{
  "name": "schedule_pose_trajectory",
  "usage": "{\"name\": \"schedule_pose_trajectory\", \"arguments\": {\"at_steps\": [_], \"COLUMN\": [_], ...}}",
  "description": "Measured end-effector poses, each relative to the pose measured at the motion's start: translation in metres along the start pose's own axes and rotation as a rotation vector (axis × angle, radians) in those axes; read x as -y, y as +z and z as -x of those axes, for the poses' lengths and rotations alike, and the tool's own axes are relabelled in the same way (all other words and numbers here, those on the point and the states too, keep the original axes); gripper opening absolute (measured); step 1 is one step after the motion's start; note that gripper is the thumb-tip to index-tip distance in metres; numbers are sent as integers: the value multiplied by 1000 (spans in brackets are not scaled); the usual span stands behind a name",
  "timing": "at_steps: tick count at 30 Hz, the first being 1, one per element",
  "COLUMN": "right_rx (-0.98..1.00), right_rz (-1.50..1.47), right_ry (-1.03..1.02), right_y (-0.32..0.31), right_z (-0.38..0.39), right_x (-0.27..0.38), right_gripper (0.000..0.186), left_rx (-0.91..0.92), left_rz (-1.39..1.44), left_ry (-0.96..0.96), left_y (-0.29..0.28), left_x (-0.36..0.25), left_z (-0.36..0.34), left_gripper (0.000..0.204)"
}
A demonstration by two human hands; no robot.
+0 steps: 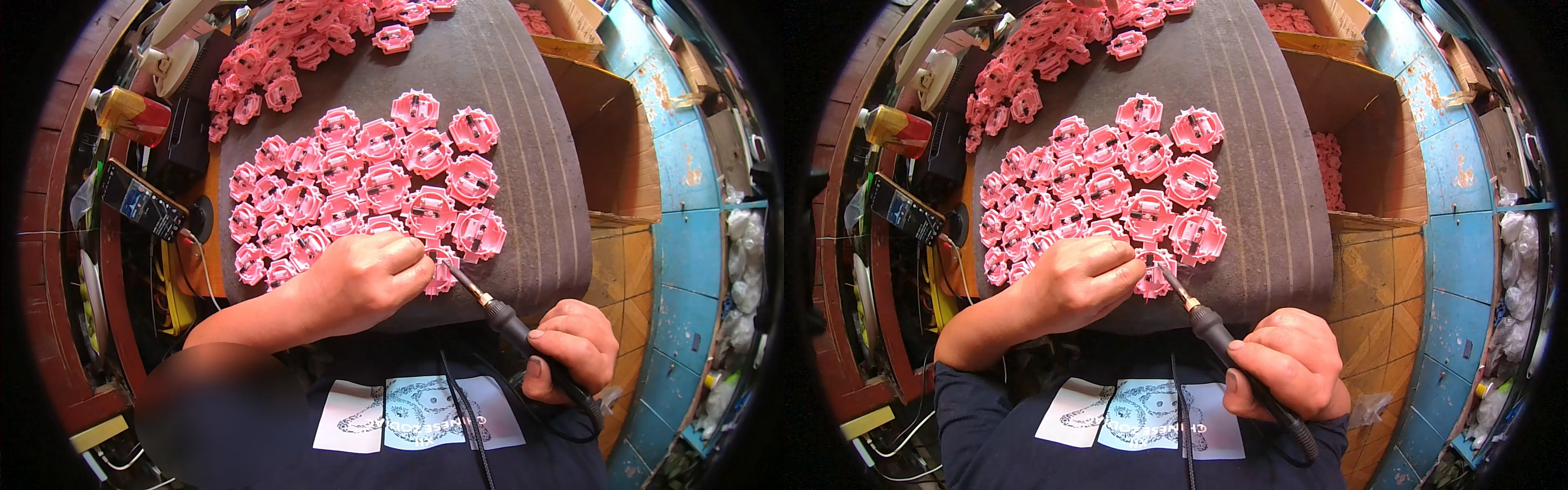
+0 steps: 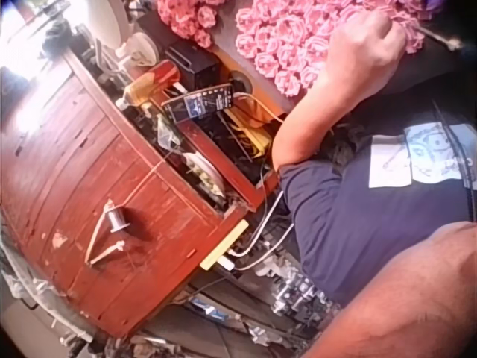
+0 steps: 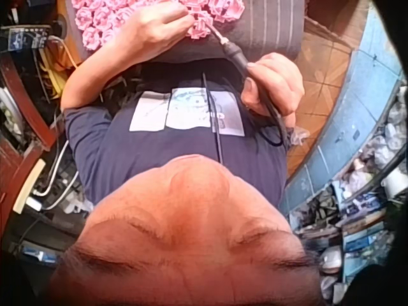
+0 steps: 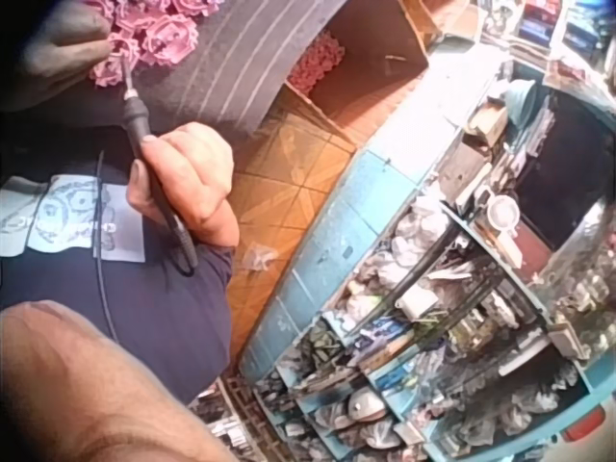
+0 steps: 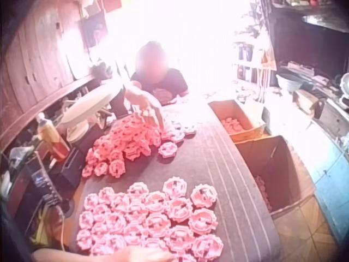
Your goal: The person uses a soldering iron to apply heat to small pink plastic components on a workbench. They pick up each piece, apply the iron to specific areas, and place the finished pieces into a pile. A second person is visible in the background but not interacting with the task.
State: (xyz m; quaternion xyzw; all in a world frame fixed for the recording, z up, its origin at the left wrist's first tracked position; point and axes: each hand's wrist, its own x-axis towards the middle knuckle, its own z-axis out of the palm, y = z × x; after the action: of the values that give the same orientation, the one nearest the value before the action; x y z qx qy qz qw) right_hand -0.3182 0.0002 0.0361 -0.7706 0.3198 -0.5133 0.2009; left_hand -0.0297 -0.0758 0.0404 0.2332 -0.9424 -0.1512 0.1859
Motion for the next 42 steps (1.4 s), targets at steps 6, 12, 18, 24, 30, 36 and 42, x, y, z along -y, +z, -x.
{"name": "schedule_pose_trajectory", "arguments": {"at_steps": [6,12,18,24,30,36,42], "right_rx": [-7,7,25,15,29,24,13], "right_rz": [14,-19,-23,-22,-21,-11,-7], "right_ry": [17,34,13,7,3,2,12], "right_y": [1,-8,-6,-1,-2,-2,-4], "right_z": [0,3,6,8,9,8,8], "right_x": [1,7,9,8,8,9,11], "right_gripper": [26,26,26,26,25,26,26], "left_rx": [20,19,-16,-13,2,10,5], "left_rz": [-17,5,28,19,16,4,-20], "left_ry": [-17,-67,-13,11,7,-1,-45], "left_y": [-2,-7,-3,0,1,2,-3], "left_x": [-2,-12,-14,-14,-13,-13,-14], "left_z": [0,10,11,9,9,8,13], "left_gripper": [23,23,27,28,27,26,24]}}
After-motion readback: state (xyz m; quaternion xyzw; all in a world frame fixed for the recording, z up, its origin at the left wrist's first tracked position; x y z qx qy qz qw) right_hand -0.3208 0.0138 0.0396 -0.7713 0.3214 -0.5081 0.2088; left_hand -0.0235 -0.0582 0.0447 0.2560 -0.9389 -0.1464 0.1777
